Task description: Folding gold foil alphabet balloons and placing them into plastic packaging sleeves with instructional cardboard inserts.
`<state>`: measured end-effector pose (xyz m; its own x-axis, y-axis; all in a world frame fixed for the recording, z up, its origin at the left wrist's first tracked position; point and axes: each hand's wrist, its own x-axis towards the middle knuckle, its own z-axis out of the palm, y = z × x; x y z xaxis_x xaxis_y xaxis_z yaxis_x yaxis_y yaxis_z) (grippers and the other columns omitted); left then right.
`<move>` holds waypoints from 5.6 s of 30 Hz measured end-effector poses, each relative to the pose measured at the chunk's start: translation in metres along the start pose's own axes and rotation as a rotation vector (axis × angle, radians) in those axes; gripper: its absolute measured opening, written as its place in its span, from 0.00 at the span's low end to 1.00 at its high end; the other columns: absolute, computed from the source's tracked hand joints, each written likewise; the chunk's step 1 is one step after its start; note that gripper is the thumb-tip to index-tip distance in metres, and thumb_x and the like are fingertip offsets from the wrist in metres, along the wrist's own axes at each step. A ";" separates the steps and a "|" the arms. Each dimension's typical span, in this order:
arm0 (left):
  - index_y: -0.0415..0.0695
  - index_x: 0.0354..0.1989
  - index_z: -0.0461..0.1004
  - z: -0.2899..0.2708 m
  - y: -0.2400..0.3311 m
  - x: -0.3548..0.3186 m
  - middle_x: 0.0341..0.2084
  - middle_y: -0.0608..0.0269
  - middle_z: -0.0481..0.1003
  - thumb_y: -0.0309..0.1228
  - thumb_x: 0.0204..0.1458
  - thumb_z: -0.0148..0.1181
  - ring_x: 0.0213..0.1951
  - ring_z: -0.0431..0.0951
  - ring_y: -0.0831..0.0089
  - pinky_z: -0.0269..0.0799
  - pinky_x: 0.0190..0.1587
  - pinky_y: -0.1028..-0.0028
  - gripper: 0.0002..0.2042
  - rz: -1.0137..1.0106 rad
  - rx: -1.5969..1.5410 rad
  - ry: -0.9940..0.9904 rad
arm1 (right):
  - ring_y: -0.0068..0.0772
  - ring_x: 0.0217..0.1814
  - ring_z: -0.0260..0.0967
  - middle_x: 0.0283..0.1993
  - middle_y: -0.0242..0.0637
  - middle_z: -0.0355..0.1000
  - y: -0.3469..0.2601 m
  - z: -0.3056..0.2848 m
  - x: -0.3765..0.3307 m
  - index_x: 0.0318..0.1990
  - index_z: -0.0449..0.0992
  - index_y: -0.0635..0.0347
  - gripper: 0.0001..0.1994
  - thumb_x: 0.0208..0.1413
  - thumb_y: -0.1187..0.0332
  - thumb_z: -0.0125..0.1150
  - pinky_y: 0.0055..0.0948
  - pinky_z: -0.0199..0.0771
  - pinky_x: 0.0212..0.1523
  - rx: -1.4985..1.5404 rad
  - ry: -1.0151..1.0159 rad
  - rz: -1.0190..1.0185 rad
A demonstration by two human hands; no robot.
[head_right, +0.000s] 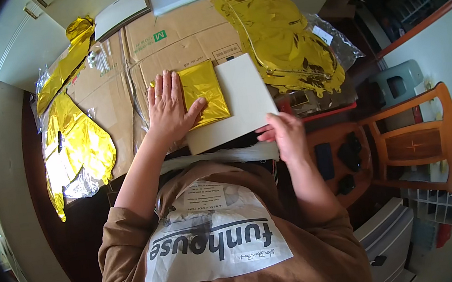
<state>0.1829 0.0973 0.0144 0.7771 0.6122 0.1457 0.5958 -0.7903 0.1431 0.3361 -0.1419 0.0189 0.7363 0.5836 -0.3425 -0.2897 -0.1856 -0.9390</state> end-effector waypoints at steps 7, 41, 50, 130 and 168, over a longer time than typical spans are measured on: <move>0.33 0.72 0.51 0.005 -0.002 -0.001 0.73 0.40 0.49 0.67 0.58 0.40 0.75 0.44 0.48 0.35 0.74 0.52 0.48 0.009 0.003 0.020 | 0.24 0.30 0.78 0.31 0.39 0.80 -0.092 -0.084 -0.017 0.44 0.78 0.68 0.12 0.66 0.67 0.53 0.20 0.73 0.31 -0.325 0.229 -0.354; 0.31 0.72 0.47 0.005 -0.008 -0.003 0.72 0.37 0.48 0.63 0.60 0.43 0.75 0.43 0.45 0.34 0.74 0.53 0.46 0.012 -0.132 0.090 | 0.17 0.16 0.62 0.20 0.32 0.74 -0.112 0.054 0.147 0.24 0.75 0.61 0.12 0.57 0.66 0.66 0.22 0.59 0.16 -1.017 -0.891 0.137; 0.31 0.72 0.49 0.001 -0.004 -0.011 0.72 0.37 0.50 0.62 0.60 0.45 0.74 0.45 0.44 0.35 0.74 0.52 0.46 0.027 -0.152 0.090 | 0.24 0.15 0.66 0.16 0.35 0.74 -0.100 0.051 0.087 0.22 0.80 0.62 0.18 0.59 0.58 0.63 0.28 0.66 0.18 -1.228 -0.947 0.098; 0.43 0.57 0.73 -0.064 -0.082 0.007 0.52 0.52 0.74 0.28 0.54 0.56 0.52 0.76 0.54 0.70 0.58 0.62 0.20 0.042 -0.427 0.011 | 0.48 0.80 0.43 0.78 0.47 0.49 -0.019 0.105 0.097 0.74 0.52 0.59 0.32 0.69 0.51 0.45 0.57 0.32 0.77 -1.173 -0.366 -0.945; 0.40 0.47 0.76 -0.041 -0.079 -0.044 0.46 0.53 0.77 0.26 0.37 0.63 0.49 0.78 0.53 0.74 0.54 0.58 0.23 0.721 -0.430 0.168 | 0.33 0.37 0.68 0.40 0.28 0.73 -0.013 0.088 0.007 0.41 0.77 0.54 0.13 0.46 0.75 0.69 0.36 0.64 0.45 -0.921 -0.245 -1.450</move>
<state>0.0932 0.1340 0.0369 0.8761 -0.0148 0.4818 -0.1880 -0.9308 0.3134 0.2915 -0.0657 0.0314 -0.0663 0.7511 0.6569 0.9481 0.2527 -0.1933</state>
